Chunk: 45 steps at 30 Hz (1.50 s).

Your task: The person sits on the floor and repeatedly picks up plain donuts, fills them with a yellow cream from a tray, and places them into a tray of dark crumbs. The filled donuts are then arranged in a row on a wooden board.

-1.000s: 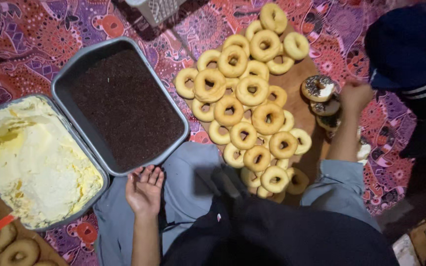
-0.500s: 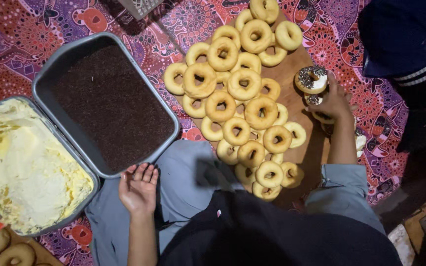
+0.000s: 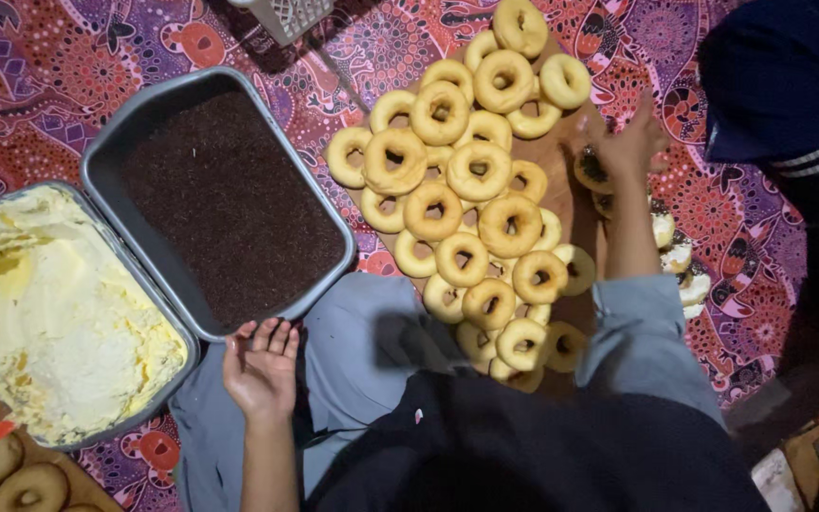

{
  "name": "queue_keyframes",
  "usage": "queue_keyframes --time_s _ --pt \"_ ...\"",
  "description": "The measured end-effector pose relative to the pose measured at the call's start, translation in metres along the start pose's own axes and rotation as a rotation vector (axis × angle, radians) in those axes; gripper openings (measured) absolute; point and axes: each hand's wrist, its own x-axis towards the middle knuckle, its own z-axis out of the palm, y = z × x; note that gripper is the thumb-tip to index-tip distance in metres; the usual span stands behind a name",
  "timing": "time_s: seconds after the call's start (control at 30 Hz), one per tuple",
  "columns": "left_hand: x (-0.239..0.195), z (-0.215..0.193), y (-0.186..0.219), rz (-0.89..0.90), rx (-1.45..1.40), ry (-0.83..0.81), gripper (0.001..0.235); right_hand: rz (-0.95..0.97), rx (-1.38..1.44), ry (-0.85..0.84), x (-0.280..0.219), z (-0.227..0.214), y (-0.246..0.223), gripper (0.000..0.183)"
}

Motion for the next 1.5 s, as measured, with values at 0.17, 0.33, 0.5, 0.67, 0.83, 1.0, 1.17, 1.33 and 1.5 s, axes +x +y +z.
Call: queue_keyframes --time_s 0.17,0.33,0.5,0.67,0.83,1.0,1.17,1.33,1.5 --pt "-0.001 -0.004 0.006 0.005 -0.018 0.032 0.033 0.201 -0.104 -0.081 0.06 0.069 -0.036 0.064" --pt "0.004 -0.014 0.017 0.065 -0.031 0.033 0.034 -0.074 0.714 0.175 0.104 0.09 -0.061 0.038" --pt "0.004 -0.025 0.011 0.039 -0.062 0.036 0.034 -0.149 0.784 -0.341 0.062 0.106 -0.093 0.034" --pt "0.006 -0.024 0.01 0.028 -0.072 0.029 0.031 -0.346 0.922 -0.093 -0.035 0.113 -0.138 0.051" --pt "0.002 -0.026 0.016 0.056 -0.068 0.001 0.03 -0.31 0.7 -0.48 -0.064 0.102 -0.128 0.036" --pt "0.003 -0.031 0.02 0.085 -0.063 0.006 0.029 -0.145 0.299 0.135 -0.013 0.108 -0.073 0.039" --pt "0.004 -0.033 0.012 0.067 -0.079 -0.066 0.032 -0.143 0.372 0.063 0.004 0.108 -0.066 0.048" --pt "-0.007 -0.003 -0.009 0.005 0.04 -0.336 0.057 -0.35 1.164 -0.298 -0.14 0.096 -0.121 0.07" --pt "-0.017 0.008 -0.024 -0.356 -0.049 -0.342 0.061 -1.105 0.25 -1.116 -0.338 0.051 -0.178 0.036"
